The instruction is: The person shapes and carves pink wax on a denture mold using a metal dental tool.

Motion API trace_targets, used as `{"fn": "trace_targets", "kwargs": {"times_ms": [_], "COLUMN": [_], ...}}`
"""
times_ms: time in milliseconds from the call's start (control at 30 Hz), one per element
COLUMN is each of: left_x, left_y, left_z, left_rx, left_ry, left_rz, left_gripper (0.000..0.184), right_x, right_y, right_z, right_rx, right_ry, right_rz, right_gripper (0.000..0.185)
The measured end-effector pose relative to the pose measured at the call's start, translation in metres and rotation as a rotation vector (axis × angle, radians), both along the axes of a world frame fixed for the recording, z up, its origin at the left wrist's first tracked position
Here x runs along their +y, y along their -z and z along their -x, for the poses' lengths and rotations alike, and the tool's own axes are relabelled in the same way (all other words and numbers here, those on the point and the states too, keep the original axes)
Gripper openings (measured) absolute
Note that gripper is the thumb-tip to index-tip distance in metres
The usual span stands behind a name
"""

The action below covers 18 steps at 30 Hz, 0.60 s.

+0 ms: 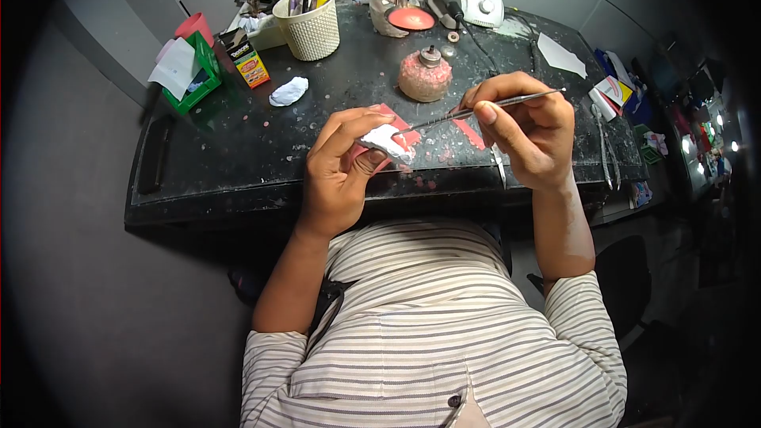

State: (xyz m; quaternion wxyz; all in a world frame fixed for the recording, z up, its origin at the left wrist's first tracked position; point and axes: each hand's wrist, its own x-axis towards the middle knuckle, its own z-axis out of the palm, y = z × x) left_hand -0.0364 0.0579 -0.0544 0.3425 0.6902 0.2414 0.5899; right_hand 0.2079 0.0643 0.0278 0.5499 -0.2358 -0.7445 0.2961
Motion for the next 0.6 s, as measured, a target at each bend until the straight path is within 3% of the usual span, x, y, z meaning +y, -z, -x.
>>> {"fn": "trace_targets", "kwargs": {"times_ms": [600], "left_x": [-0.0007], "left_y": [-0.0007], "left_z": [-0.0005], "left_rx": [-0.017], "left_ry": [-0.002], "left_rz": [0.018], "left_gripper": [0.032], "right_x": [0.0005], "right_y": [0.0032], "right_z": [-0.0030], "right_rx": [0.016], "right_ry": [-0.014], "right_rz": [0.011], "right_gripper": [0.011]}}
